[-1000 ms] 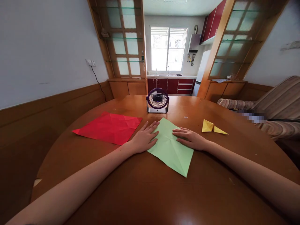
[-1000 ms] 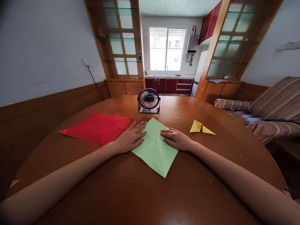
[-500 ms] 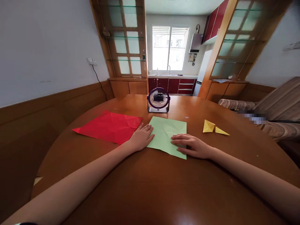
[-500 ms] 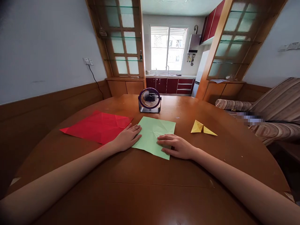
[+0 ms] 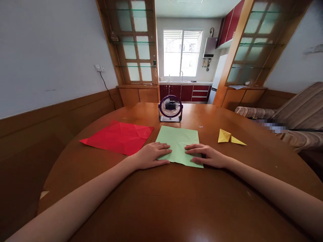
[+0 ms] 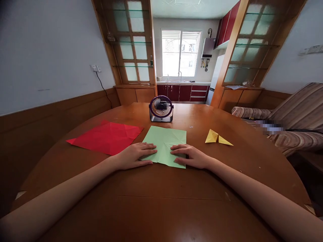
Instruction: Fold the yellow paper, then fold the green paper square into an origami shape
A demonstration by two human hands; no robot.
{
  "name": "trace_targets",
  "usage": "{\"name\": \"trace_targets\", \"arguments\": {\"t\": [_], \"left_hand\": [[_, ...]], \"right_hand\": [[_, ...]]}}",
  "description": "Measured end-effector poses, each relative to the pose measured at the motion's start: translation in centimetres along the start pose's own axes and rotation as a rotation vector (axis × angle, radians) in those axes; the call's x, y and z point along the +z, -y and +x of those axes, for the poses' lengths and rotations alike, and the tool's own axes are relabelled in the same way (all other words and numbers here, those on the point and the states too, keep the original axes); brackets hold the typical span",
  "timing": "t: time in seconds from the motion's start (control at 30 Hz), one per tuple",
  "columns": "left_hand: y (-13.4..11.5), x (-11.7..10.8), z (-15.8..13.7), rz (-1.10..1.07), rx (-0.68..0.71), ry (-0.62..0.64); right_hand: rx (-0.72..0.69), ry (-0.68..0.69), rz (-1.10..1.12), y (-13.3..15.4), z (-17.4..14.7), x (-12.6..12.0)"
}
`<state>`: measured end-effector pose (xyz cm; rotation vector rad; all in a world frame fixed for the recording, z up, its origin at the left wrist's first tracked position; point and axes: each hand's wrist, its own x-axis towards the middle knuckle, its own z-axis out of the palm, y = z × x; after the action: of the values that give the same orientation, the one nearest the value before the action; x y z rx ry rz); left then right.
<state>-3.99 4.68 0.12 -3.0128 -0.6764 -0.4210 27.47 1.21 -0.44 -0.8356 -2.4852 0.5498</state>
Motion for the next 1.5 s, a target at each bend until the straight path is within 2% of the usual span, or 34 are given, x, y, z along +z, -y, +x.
{"name": "trace_targets", "arguments": {"t": [0.1, 0.2, 0.53, 0.83, 1.0, 1.1, 1.37, 1.5], "left_hand": [[0.1, 0.1, 0.2, 0.064, 0.101, -0.071], [-0.1, 0.0, 0.3, 0.115, 0.144, -0.109], [-0.6, 0.6, 0.5, 0.186, 0.150, -0.171], [-0.7, 1.1, 0.6, 0.241, 0.216, -0.149], [-1.0, 0.9, 0.7, 0.221, 0.252, -0.152], [-1.7, 0.7, 0.7, 0.133, 0.207, -0.158], [-2.7, 1.0, 1.4, -0.229, -0.152, -0.214], [-2.8, 1.1, 1.7, -0.403, -0.337, -0.189]], "right_hand": [[-0.026, 0.060, 0.002, 0.4, 0.1, -0.4], [-0.063, 0.078, -0.027, 0.5, 0.0, -0.5], [-0.272, 0.045, -0.184, 0.4, -0.3, -0.1], [-0.266, 0.038, -0.185, -1.0, -1.0, -0.7], [-0.158, -0.026, -0.046, -0.9, -1.3, -1.0], [-0.072, -0.076, 0.069, -1.1, -1.4, -1.1], [0.288, -0.263, 0.441, -1.5, -1.2, -1.4], [0.423, -0.311, 0.503, -1.6, -0.8, -1.2]]}}
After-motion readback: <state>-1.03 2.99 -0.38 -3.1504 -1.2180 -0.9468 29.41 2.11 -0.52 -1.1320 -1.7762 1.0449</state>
